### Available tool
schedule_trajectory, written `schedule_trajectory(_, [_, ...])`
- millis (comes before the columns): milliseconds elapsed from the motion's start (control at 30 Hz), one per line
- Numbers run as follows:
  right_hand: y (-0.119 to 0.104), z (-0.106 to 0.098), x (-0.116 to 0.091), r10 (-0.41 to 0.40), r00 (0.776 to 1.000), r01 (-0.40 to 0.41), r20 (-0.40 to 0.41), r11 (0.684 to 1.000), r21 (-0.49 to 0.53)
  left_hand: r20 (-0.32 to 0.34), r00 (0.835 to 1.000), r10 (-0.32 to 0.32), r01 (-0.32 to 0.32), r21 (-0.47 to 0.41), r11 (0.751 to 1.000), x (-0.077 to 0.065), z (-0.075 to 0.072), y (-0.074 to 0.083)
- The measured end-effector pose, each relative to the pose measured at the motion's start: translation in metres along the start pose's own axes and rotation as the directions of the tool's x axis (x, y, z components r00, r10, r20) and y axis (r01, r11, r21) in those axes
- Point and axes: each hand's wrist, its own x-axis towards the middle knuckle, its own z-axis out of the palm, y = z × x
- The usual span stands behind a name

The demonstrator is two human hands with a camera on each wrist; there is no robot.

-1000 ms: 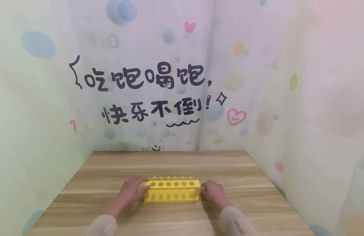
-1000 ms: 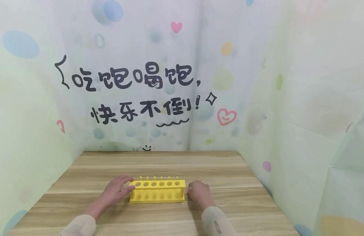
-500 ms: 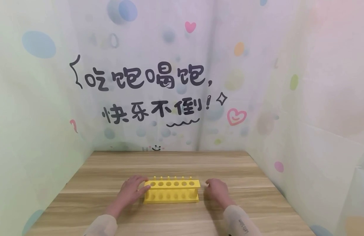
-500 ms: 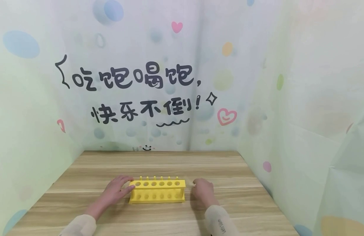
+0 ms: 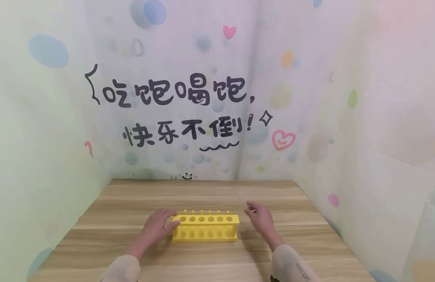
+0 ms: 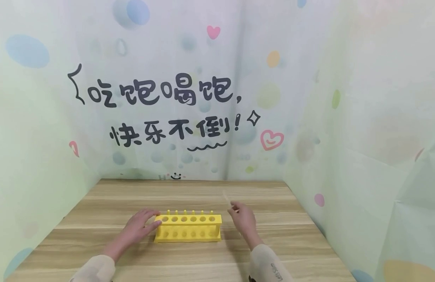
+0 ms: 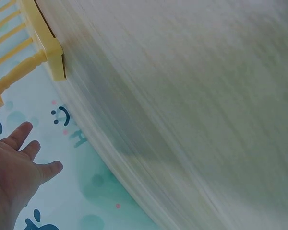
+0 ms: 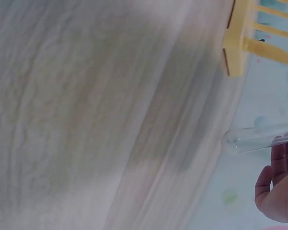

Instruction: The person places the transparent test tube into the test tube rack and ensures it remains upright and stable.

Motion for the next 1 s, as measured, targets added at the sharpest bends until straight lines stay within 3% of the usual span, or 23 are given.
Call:
schedule_trajectory(267, [-0.023, -0.005, 0.004, 0.019, 0.999, -0.013, -0.035, 0.985, 0.173, -0.001, 1.000, 0.007, -0.007, -0.007, 1.000, 0.000, 0.000, -0.001])
schedule_trajectory(600, [-0.048, -0.008, 0.007, 0.004, 0.997, 0.020, -0.081, 0.955, 0.296, 0.001, 1.000, 0.000, 0.000, -0.002, 1.000, 0.001, 0.000, -0.001])
schedule_trajectory(1000, [-0.079, -0.010, 0.005, -0.002, 0.986, 0.079, -0.166, 0.885, 0.458, -0.002, 1.000, 0.002, -0.002, -0.006, 1.000, 0.001, 0.000, -0.001])
